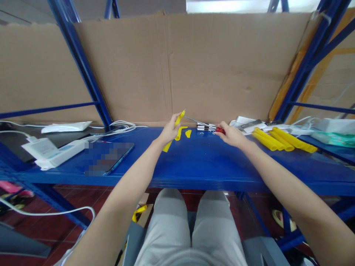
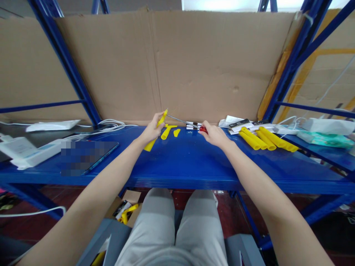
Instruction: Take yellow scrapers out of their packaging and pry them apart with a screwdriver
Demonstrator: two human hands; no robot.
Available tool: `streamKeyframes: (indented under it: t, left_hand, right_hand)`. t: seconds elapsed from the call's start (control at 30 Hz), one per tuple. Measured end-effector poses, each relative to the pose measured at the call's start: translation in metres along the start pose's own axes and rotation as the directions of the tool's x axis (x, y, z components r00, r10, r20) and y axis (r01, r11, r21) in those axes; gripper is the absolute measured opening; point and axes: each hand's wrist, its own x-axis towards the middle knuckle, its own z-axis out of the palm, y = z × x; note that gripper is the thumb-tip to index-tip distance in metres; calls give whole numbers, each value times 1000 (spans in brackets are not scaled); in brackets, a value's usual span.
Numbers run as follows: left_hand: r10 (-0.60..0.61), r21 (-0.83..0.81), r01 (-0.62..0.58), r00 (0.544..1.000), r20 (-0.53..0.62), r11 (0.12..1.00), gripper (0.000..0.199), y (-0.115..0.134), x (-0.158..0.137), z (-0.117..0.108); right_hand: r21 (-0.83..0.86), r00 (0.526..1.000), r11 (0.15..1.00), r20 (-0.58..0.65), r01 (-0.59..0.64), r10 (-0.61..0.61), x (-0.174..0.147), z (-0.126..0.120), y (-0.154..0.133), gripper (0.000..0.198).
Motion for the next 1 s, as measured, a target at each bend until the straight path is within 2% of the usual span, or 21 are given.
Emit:
streamKeyframes:
  t: [0.1,0.27,0.4,0.5,0.63,0.73,0.87,1.0]
  left_hand:
    - [-25,-10,25,1000,11,1000,48,-2,0,0]
    - [-19,-20,19,999,27,1000,50,-3,0,0]
    - [37,-31,-37,999,8,999,50,-4,1,1]
    - [50,-26,-50,999,7,998,50,-5,1,1]
    - [31,-15,-31,999,15,999,49,-7,2,1]
    - [69,-17,-69,998,-5,998,49,-7,2,1]
    - [50,-21,-50,999,-10,999,48,-6,1,2]
    - [31,-16,-31,999,9,999,48,-3,0,2]
  right_hand:
    - [31,1000,1000,11,1,-2,1,2,2,26]
    - [69,995,994,49,89,-92,4,4,3,23]
    - [19,999,1000,39,15,-15,3,4,0,22]
    - [66,997,998,71,-17,12,2,7,0,24]
    - [165,992,986,107,41,-59,5,10,2,22]
    - [148,992,985,77,89,-101,6,10,2,23]
    - [105,999,994,29,22,-25,5,10,4,17]
    - [133,998,991,67,-11,2,3,10,5,17]
